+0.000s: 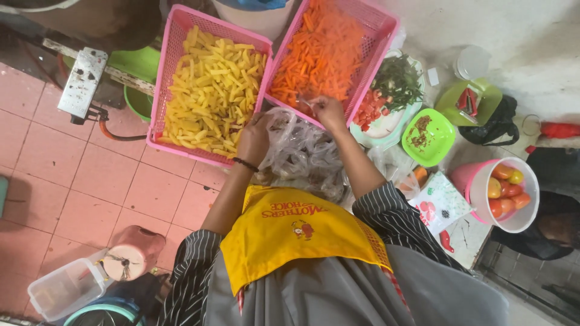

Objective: The person portions chopped vegetables and cooked ingredients into small plastic bags by hand and using a spoon, places the bags into a large green basket, and then pours liquid from a container into a large pot of soup.

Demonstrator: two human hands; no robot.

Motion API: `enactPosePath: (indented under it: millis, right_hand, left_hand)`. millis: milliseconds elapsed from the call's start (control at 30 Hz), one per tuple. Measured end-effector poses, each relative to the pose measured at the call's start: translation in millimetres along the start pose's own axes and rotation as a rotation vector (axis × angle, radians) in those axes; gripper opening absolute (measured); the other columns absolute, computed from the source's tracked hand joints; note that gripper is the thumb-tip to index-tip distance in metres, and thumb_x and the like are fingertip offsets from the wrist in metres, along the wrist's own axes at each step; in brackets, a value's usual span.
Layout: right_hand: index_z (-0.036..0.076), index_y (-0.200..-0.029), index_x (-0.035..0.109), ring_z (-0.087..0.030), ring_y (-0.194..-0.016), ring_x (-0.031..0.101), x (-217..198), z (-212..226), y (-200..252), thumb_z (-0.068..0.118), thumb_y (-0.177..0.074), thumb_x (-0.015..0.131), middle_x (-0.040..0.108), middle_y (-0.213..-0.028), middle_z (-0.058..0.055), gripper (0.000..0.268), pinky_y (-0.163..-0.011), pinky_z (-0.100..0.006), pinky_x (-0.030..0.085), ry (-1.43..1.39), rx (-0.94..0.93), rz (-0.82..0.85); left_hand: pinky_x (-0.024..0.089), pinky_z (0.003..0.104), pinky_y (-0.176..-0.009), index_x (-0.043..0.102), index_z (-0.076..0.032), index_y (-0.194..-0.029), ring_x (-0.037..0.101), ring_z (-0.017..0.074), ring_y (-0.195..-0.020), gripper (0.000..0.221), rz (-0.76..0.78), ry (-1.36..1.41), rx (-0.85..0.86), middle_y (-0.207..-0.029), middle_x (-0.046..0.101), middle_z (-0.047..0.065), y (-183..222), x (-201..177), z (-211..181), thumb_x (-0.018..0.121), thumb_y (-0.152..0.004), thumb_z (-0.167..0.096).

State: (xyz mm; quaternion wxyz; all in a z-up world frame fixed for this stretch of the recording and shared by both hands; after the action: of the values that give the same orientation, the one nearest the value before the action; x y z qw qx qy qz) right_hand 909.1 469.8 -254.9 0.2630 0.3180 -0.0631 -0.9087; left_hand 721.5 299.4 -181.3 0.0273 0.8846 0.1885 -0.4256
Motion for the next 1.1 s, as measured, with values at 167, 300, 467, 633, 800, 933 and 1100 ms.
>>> enactPosePath:
  millis: [167, 300, 467, 633, 800, 933, 1100]
  right_hand:
    - [0.019, -0.107, 0.079, -0.011, -0.058, 0.063, -17, -11, 15, 0.02, -0.092, 0.068, 0.068, -0.064, -0.002, 0.019, -0.057, -0.026, 0.049, -0.161, 0.071, -0.01]
    - [0.008, -0.108, 0.077, -0.009, -0.046, 0.055, -30, 4, 34, 0.011, -0.094, 0.067, 0.063, -0.061, -0.005, 0.018, -0.043, -0.021, 0.043, -0.425, 0.054, -0.085]
    - [0.001, -0.112, 0.074, -0.008, -0.044, 0.051, -36, -14, 36, 0.008, -0.096, 0.066, 0.06, -0.061, -0.005, 0.019, -0.042, -0.02, 0.04, -0.513, 0.023, -0.153]
    - [0.005, -0.108, 0.076, -0.009, -0.046, 0.054, -50, -9, 42, 0.011, -0.095, 0.066, 0.061, -0.06, -0.004, 0.017, -0.044, -0.021, 0.04, -0.409, 0.021, -0.199]
    - [0.011, -0.108, 0.078, -0.011, -0.051, 0.058, -49, -16, 41, 0.016, -0.093, 0.069, 0.064, -0.061, -0.004, 0.018, -0.05, -0.022, 0.044, -0.315, 0.035, -0.199]
    - [0.022, -0.106, 0.08, -0.014, -0.056, 0.064, -57, -19, 45, 0.025, -0.091, 0.071, 0.067, -0.062, -0.001, 0.018, -0.056, -0.028, 0.048, -0.13, 0.085, -0.235]
    - [0.021, -0.104, 0.081, -0.024, -0.066, 0.068, -67, -4, 56, 0.023, -0.09, 0.071, 0.07, -0.066, -0.006, 0.017, -0.066, -0.035, 0.052, -0.016, -0.006, -0.26]
  left_hand:
    - [0.06, 0.049, -0.085, 0.072, -0.015, -0.121, 0.069, 0.0411, -0.103, 0.043, -0.013, 0.178, -0.012, -0.115, 0.066, 0.012, -5, -11, -7, 0.052, -0.086, 0.004]
    - [0.057, 0.049, -0.091, 0.072, -0.01, -0.12, 0.068, 0.0413, -0.108, 0.044, -0.053, 0.209, -0.03, -0.116, 0.067, 0.014, -4, -21, -18, 0.053, -0.085, 0.007]
    - [0.055, 0.051, -0.095, 0.071, -0.009, -0.121, 0.065, 0.0456, -0.111, 0.046, -0.144, 0.273, -0.047, -0.117, 0.066, 0.02, -5, -39, -32, 0.051, -0.083, 0.01]
    - [0.055, 0.05, -0.094, 0.07, -0.01, -0.122, 0.066, 0.0439, -0.11, 0.044, -0.149, 0.227, -0.051, -0.119, 0.065, 0.018, -5, -35, -27, 0.052, -0.084, 0.005]
    - [0.056, 0.05, -0.091, 0.07, -0.007, -0.12, 0.068, 0.0447, -0.107, 0.04, -0.165, 0.159, -0.039, -0.12, 0.066, 0.02, -4, -27, -19, 0.055, -0.085, 0.003]
    - [0.057, 0.05, -0.09, 0.069, -0.007, -0.122, 0.068, 0.0427, -0.107, 0.037, -0.155, 0.141, -0.02, -0.12, 0.066, 0.018, -5, -33, -25, 0.06, -0.087, -0.004]
    - [0.057, 0.052, -0.088, 0.07, -0.012, -0.124, 0.069, 0.0417, -0.106, 0.039, -0.108, 0.119, -0.044, -0.12, 0.065, 0.014, -4, -26, -11, 0.059, -0.088, -0.002]
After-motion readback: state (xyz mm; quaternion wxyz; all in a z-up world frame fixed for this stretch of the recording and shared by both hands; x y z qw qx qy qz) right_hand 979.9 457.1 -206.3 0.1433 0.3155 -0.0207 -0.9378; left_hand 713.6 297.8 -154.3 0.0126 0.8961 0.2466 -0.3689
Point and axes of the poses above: each hand's wrist, its own y-axis away from the middle knuckle, its own x-axis out of the palm, z = x × y, the point moved 9 cm from there along -y, towards the middle knuckle
